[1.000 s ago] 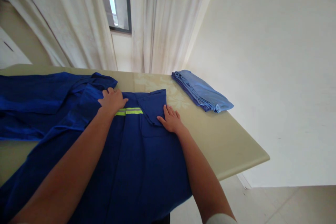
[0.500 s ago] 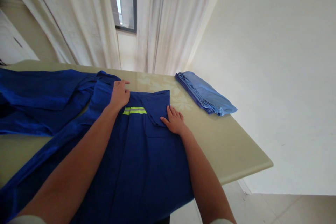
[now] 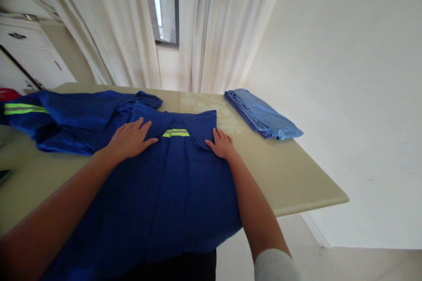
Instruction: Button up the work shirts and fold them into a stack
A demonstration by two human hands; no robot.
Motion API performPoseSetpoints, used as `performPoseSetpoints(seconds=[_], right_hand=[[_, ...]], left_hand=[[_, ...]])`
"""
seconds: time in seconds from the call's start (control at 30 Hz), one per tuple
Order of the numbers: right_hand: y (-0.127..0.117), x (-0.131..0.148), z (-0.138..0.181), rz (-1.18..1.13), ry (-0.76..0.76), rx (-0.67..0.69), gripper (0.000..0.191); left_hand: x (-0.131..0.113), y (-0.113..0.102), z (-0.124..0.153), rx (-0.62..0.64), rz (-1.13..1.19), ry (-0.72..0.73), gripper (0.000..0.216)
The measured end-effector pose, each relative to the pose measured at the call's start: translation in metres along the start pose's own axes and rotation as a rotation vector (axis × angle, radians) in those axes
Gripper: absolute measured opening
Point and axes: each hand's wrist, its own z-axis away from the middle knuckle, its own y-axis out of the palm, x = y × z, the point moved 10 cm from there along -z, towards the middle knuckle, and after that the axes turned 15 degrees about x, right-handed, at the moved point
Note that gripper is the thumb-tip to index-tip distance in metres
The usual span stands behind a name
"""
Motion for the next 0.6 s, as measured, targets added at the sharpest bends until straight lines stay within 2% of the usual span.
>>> performPoseSetpoints(seconds=[0.07,0.1,0.17,0.23,0.27,0.33,0.43,0.53,0.6], right_hand=[[-0.001,0.002,0.0,-0.001,-0.001,-0.022,0.087],[-0.002,0.003,0.0,-0.001,0.0,-0.041,0.086],[-0.005,0.004,0.003,-0.002,0.013,-0.09,0.083],[-0.01,0.005,0.006,-0.013,0.017,-0.147,0.08],[-0.012,0.005,0.008,-0.025,0.013,-0.175,0.08],[-0.016,0.004,0.012,-0.064,-0.001,-0.225,0.079],[-0.022,0.001,0.022,-0.135,-0.046,-0.3,0.074],[-0.023,0.005,0.033,-0.132,-0.095,-0.328,0.069],[-0.021,0.012,0.041,-0.073,-0.103,-0.3,0.067]], left_hand=[[0.027,0.021,0.032,0.011,0.07,-0.083,0.086],[0.029,0.033,0.05,0.056,0.14,-0.056,0.087],[0.008,0.047,0.092,0.133,0.282,0.131,0.082],[-0.02,0.048,0.14,0.132,0.355,0.325,0.072],[-0.029,0.048,0.162,0.111,0.344,0.378,0.069],[-0.027,0.05,0.194,0.004,0.28,0.364,0.068],[0.014,0.066,0.211,-0.137,0.189,0.185,0.072],[0.054,0.084,0.202,-0.109,0.163,0.084,0.077],[0.068,0.082,0.191,-0.061,0.172,0.067,0.076]])
